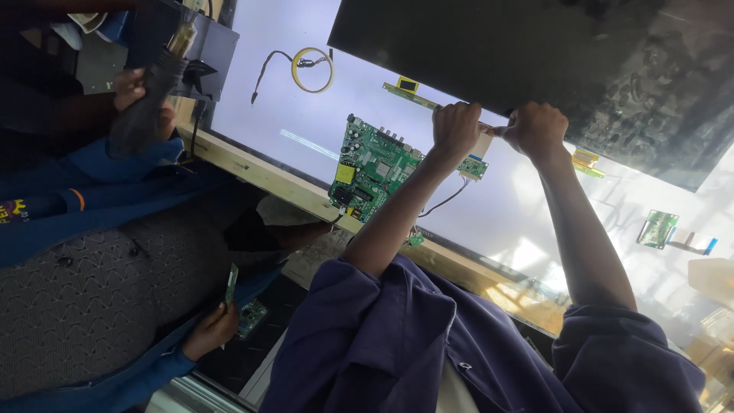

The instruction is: Connecting ribbon cables between an LCD panel and a circuit board on a testing bench to verify display output.

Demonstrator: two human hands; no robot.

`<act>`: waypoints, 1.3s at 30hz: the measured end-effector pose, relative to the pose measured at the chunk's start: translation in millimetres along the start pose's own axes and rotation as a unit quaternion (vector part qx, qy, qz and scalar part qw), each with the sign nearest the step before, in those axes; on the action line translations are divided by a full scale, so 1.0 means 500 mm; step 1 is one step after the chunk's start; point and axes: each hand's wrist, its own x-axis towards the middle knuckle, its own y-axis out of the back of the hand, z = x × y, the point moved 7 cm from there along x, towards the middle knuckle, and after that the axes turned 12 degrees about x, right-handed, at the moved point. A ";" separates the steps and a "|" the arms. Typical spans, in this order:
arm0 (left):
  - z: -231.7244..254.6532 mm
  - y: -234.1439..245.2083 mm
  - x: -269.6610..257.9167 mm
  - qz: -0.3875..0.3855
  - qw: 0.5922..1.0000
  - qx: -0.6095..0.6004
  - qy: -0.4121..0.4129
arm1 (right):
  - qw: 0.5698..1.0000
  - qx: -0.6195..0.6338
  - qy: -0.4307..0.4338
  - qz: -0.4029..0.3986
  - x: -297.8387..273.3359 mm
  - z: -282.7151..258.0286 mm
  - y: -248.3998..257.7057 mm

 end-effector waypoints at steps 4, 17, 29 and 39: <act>0.002 0.008 0.004 0.007 1.000 -0.008 0.011 | 1.000 -0.007 0.001 0.003 -0.012 -0.008 0.007; 0.004 0.055 -0.005 0.010 0.999 -0.029 -0.032 | 0.998 -0.040 -0.022 0.046 0.029 0.033 -0.038; 0.007 0.049 -0.021 0.122 0.991 -0.041 -0.037 | 0.994 0.038 0.014 0.102 0.030 0.073 -0.080; -0.041 0.035 -0.148 0.086 0.990 -0.110 -0.004 | 0.984 0.105 0.086 0.114 -0.084 0.058 -0.123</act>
